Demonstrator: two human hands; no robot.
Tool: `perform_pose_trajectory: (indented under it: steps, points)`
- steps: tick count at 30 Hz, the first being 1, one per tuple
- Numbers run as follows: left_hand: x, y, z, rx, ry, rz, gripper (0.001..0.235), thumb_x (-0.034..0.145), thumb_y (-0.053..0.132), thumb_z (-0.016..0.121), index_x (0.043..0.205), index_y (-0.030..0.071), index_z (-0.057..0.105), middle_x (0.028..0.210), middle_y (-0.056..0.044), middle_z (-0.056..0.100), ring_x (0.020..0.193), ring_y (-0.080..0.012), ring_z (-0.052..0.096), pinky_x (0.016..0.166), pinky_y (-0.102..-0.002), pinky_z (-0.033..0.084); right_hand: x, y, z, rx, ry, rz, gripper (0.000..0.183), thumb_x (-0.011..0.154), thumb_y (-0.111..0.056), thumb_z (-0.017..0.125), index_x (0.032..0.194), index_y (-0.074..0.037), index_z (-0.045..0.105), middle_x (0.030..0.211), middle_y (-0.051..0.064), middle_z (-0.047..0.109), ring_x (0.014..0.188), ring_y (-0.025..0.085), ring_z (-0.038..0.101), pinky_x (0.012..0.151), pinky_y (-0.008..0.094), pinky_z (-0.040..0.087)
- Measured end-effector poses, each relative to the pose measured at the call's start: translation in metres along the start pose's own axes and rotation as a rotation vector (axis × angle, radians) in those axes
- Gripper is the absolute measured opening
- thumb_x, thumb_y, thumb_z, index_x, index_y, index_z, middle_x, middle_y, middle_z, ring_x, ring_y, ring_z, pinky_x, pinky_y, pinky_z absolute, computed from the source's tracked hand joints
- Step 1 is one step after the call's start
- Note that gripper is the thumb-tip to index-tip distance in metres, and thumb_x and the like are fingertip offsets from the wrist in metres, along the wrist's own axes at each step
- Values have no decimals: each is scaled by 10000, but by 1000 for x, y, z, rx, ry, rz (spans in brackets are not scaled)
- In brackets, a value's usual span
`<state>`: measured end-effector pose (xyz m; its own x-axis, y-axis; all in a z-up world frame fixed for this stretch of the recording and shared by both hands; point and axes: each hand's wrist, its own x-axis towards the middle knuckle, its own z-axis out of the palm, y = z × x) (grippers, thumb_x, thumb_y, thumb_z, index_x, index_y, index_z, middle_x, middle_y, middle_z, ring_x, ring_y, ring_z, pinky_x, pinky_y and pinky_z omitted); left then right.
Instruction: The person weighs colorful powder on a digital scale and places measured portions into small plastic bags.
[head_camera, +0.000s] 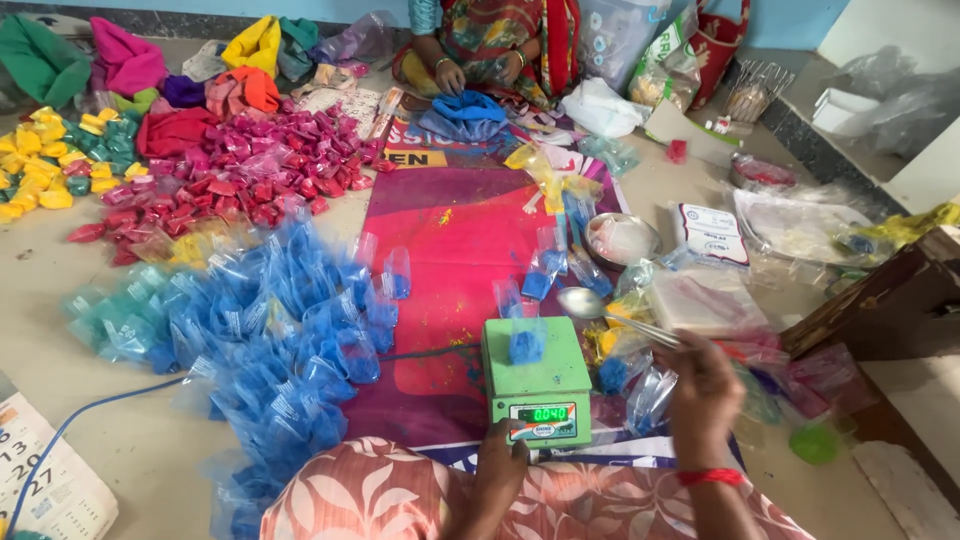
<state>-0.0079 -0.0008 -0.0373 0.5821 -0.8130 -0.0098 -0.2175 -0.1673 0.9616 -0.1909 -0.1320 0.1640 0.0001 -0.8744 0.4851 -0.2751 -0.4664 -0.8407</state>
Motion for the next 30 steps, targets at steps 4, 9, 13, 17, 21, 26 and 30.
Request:
perform_pose_trajectory:
  steps: [4, 9, 13, 17, 21, 26, 30]
  points:
    - [-5, -9, 10, 72, -25, 42, 275, 892, 77, 658, 1166, 85, 648, 1138, -211, 697, 1092, -396, 663, 941, -455, 514, -1, 48, -61, 432, 133, 218, 258, 1061, -18, 591, 1277, 116, 635, 1153, 181, 710, 988, 232, 737, 875, 321, 621]
    - [-1, 76, -9, 168, 36, 277, 381, 903, 51, 631, 1281, 67, 592, 1192, -236, 668, 1097, -441, 646, 930, -489, 515, -13, 135, -98, 495, 211, 331, 232, 1096, 20, 573, 1278, 162, 595, 1147, 180, 678, 990, 270, 729, 904, 355, 635]
    - [39, 176, -37, 348, 169, 431, 469, 946, 81, 614, 1395, 24, 490, 1314, -259, 593, 1080, -454, 639, 858, -500, 555, -13, 152, -86, 514, 176, 294, 190, 1123, 46, 562, 1238, 198, 573, 1099, 211, 664, 987, 277, 722, 926, 366, 641]
    - [100, 174, -38, 571, 286, 598, 555, 821, 109, 696, 1326, -18, 505, 1353, -305, 575, 1040, -489, 641, 788, -519, 560, -13, 137, -78, 469, 159, 250, 178, 1114, 71, 561, 1219, 211, 591, 1077, 239, 672, 997, 283, 721, 930, 362, 637]
    - [150, 125, -26, 814, -37, 359, 232, 926, 103, 662, 1145, 26, 651, 1196, -204, 646, 1013, -404, 699, 827, -514, 586, -14, 138, -80, 436, 202, 272, 168, 1098, 78, 569, 1192, 214, 600, 1071, 255, 674, 980, 300, 736, 904, 362, 644]
    - [127, 147, -43, 712, -117, 425, 141, 876, 161, 696, 960, 55, 733, 1085, -204, 626, 936, -411, 700, 765, -525, 580, -17, 138, -77, 308, 200, 299, 169, 1104, 76, 585, 1198, 213, 616, 1064, 267, 676, 981, 319, 738, 865, 365, 636]
    - [126, 144, -45, 749, -129, 497, 112, 918, 145, 652, 950, 44, 688, 1105, -185, 643, 909, -394, 710, 753, -529, 583, -16, 145, -70, 245, 189, 254, 158, 1112, 92, 591, 1205, 215, 626, 1044, 280, 678, 971, 331, 736, 853, 368, 641]
